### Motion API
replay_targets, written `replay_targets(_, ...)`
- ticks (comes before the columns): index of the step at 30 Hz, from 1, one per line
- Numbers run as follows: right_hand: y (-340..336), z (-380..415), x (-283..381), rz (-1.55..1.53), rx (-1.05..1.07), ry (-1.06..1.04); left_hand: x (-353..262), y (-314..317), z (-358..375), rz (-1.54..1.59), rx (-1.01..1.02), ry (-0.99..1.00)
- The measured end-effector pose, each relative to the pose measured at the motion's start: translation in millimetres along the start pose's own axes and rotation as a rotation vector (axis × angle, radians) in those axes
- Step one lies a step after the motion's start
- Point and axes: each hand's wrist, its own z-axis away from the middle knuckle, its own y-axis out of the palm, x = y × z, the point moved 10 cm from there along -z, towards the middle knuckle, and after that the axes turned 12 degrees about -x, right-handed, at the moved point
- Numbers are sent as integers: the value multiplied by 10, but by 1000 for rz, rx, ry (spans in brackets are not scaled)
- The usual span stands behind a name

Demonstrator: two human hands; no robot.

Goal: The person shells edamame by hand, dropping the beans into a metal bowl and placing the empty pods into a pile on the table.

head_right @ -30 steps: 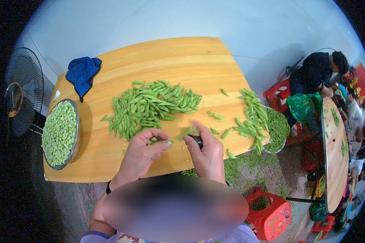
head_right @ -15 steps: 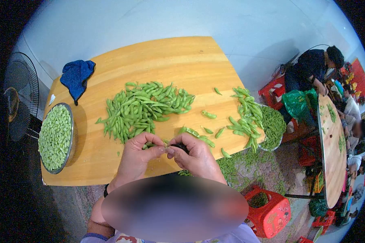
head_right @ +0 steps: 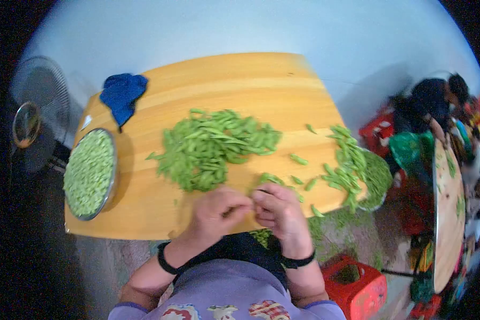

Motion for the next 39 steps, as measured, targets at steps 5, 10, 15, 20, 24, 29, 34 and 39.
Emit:
replay_targets(5, 21, -12, 25, 56, 51, -25, 153, 3, 30, 90, 33, -197)
replay_targets(10, 55, -11, 99, 79, 63, -127, 375, 158, 77, 486, 95, -510)
replay_targets(15, 108, -83, 63, 155, 89, -129, 434, 141, 86, 443, 72, -546)
replay_targets(20, 63, -1, 240, 335, -158, -319, 410, 45, 40, 295, 18, -524)
replay_targets(24, 59, 12, 245, 67, 45, -294, 478, -22, 10, 269, -82, -430)
replay_targets(29, 160, 70, 219, 106, 220, -234, 465, -6, 32, 386, -19, -621)
replay_targets(34, 190, 120, 208, 183, 263, -193, 394, -16, 4, 288, 9, -524)
replay_targets(39, 156, 119, 286, 358, 150, -293, 312, -2, -18, 176, 53, -416)
